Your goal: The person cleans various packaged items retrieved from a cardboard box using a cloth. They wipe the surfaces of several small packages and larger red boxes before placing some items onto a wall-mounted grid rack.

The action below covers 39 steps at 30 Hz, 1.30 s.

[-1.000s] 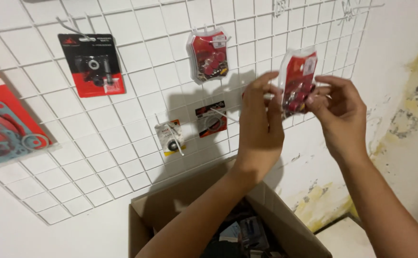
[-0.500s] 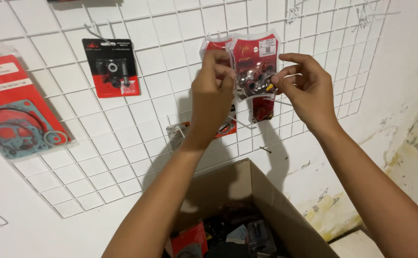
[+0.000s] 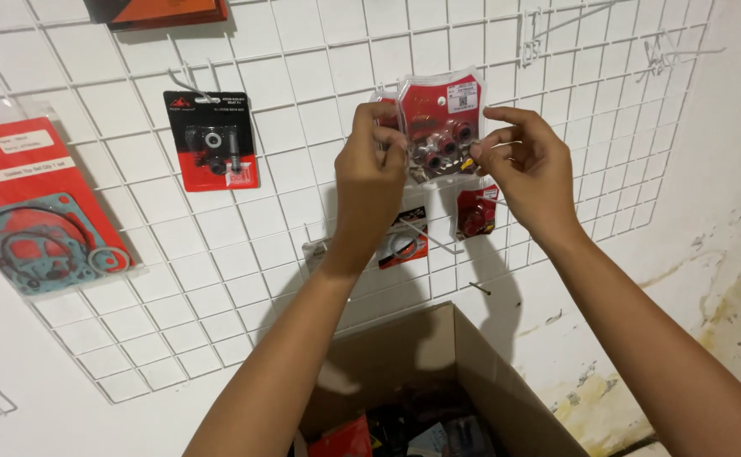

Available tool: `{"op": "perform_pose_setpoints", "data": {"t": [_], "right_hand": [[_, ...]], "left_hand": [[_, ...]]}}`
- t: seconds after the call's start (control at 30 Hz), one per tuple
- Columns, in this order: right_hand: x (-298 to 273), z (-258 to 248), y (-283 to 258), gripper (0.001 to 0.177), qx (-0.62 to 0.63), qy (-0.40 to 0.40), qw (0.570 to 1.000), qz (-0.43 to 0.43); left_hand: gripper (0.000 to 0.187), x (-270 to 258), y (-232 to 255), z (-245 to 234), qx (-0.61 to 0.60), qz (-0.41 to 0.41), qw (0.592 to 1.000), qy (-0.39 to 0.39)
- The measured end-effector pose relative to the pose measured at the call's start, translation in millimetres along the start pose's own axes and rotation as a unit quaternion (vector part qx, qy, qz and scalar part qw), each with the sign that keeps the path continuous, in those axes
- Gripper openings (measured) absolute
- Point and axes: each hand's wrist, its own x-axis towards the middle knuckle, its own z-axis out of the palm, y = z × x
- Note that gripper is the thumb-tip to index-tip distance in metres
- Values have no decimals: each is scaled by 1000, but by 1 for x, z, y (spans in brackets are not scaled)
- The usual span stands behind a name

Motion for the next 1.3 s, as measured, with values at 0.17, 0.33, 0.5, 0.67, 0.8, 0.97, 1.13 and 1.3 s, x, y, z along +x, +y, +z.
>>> {"op": "perform_pose_setpoints", "data": {"t": [0.17, 0.33, 0.5, 0.67, 0.8, 0.97, 1.13, 1.3], "right_hand": [[-1, -1, 6, 41, -7, -5, 1000, 9], [0, 6, 17, 41, 2, -11, 1000, 22], [7, 19, 43, 42, 7, -11, 999, 42], [13, 32, 63, 39, -1, -12, 999, 44], [18, 39, 78, 41, -13, -1, 999, 34], [19, 40, 88, 41, -15, 1, 1000, 24], [18, 42, 88, 40, -26, 12, 999, 19], [12, 43, 77, 42, -43, -1, 999, 19]], "left_hand": [[32, 1, -9, 3, 14, 5, 1000, 6], [31, 9, -28, 4, 41, 3, 999, 18], [31, 20, -48, 3, 72, 25, 997, 25], [30, 30, -73, 9, 123, 42, 990, 56], [31, 35, -85, 11, 138, 44, 987, 74], [28, 40, -98, 16, 144, 56, 982, 106], [26, 42, -107, 15, 137, 45, 984, 101], [20, 40, -102, 9, 63, -57, 995, 55]]}}
